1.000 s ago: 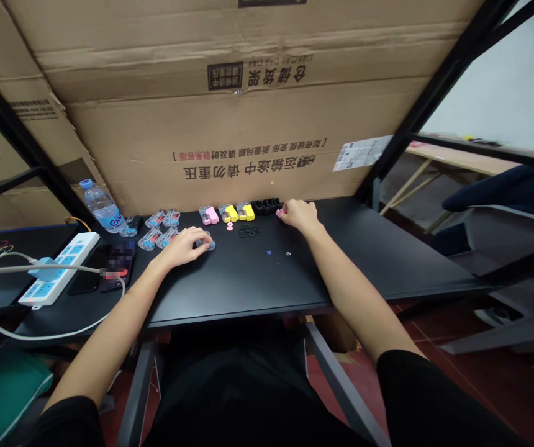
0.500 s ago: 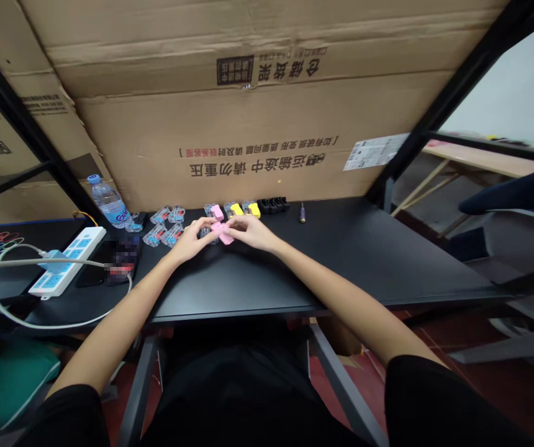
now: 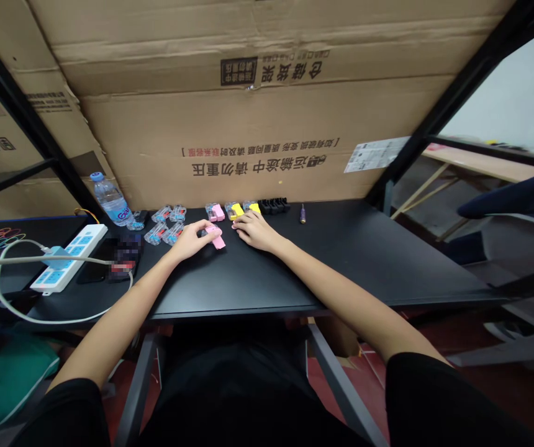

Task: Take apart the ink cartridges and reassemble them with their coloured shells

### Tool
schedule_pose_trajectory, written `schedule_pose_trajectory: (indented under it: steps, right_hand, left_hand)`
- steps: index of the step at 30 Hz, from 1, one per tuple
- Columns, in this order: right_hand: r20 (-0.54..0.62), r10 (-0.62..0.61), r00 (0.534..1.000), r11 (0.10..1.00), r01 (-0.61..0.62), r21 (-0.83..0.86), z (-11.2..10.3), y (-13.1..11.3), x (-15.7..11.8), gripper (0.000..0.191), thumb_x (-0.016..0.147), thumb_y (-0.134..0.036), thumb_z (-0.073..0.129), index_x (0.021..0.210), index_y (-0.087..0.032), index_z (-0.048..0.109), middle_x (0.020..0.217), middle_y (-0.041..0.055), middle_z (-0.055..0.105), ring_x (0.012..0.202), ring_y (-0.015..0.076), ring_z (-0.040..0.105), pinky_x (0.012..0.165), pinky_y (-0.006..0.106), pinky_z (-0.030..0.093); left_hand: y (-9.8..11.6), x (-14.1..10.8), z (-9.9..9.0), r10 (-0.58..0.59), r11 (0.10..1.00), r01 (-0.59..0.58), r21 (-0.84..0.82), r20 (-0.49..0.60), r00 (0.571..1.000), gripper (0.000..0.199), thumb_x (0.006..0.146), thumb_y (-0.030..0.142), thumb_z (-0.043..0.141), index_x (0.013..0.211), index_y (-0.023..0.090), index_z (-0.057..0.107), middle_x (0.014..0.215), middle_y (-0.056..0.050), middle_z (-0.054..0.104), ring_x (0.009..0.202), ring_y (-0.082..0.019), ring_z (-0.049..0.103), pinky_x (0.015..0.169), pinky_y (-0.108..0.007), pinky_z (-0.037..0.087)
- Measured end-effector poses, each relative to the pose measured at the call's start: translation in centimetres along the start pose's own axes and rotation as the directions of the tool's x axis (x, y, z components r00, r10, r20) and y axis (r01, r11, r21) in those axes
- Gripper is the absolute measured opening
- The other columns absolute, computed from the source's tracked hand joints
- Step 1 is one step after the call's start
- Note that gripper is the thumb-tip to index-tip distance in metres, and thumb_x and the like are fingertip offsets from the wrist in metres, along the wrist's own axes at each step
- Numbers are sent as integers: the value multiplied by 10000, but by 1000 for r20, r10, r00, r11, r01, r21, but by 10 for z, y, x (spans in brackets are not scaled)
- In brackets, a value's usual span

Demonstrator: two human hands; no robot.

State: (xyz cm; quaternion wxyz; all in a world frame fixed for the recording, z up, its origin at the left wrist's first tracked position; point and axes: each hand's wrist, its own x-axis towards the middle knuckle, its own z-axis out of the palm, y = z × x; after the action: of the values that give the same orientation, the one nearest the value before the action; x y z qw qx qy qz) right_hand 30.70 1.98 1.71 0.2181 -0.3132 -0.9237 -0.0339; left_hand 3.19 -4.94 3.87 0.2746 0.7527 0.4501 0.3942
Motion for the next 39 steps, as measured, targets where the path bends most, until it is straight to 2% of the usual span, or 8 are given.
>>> schedule_pose_trajectory:
  steps: [8,13,16,18,21,24,27,39]
  right_hand:
    - [89,-107,990,994,110,-26,-5,-30,6,261,1078,-193,579,986,-147,819,984,150,784,970,280,710,909,403,517]
    - [106,-23,994,998,28,-47,-4,-35,5,185,979,-93,635,959,-143,811,976,147,784,891,258,723,838,358,520]
    - [54,39,998,990,-46,131,-2,-32,4,238,959,-63,613,1026,-159,820,1016,134,809,910,253,750,848,359,552]
    - [-8,109,994,921,-98,377,0,-30,4,213,986,-143,630,1050,-182,829,1026,110,829,900,244,765,851,366,584]
    - [-52,230,972,688,-124,715,1,-31,6,224,985,-381,731,1072,-206,842,1052,92,844,910,245,784,866,391,627]
    - [-31,267,963,520,-117,846,1,-38,9,335,912,-507,822,1068,-212,850,1062,88,843,949,252,790,909,414,640]
    - [-5,284,959,463,-132,877,2,-45,10,378,881,-537,850,1067,-208,843,1030,84,839,927,246,788,916,425,646]
    - [-64,316,947,552,-128,824,13,-45,9,377,899,-579,810,953,-206,795,976,86,773,845,225,746,796,400,665]
  left_hand:
    - [-9,1,2,27,999,-28,24,33,999,391,1035,546,611,1173,222,781,1277,-71,812,1202,-284,741,1132,-447,528]
    - [-9,0,1,-11,998,8,68,48,999,427,1064,536,559,1267,227,774,1293,-75,808,1196,-291,743,1127,-461,532]
    - [-11,1,0,-17,993,8,118,74,997,423,1077,516,535,1294,241,772,1315,-75,803,1204,-302,740,1148,-483,514]
    - [-13,1,1,-13,989,1,151,78,997,424,1083,508,523,1323,255,763,1365,-70,786,1230,-312,728,1170,-503,493]
    - [-14,1,2,10,985,-21,171,67,998,428,1086,515,528,1366,273,744,1421,-62,763,1277,-315,712,1195,-504,475]
    - [-14,1,3,47,985,-56,161,61,997,432,1076,532,562,1370,270,740,1434,-69,757,1302,-309,710,1196,-479,483]
    - [-14,2,4,75,985,-83,155,57,996,437,1074,544,572,1358,262,746,1400,-81,774,1288,-306,720,1185,-470,494]
    - [-16,4,7,62,972,-74,225,61,996,410,1104,519,551,1373,291,759,1438,-69,759,1308,-318,696,1213,-528,427]
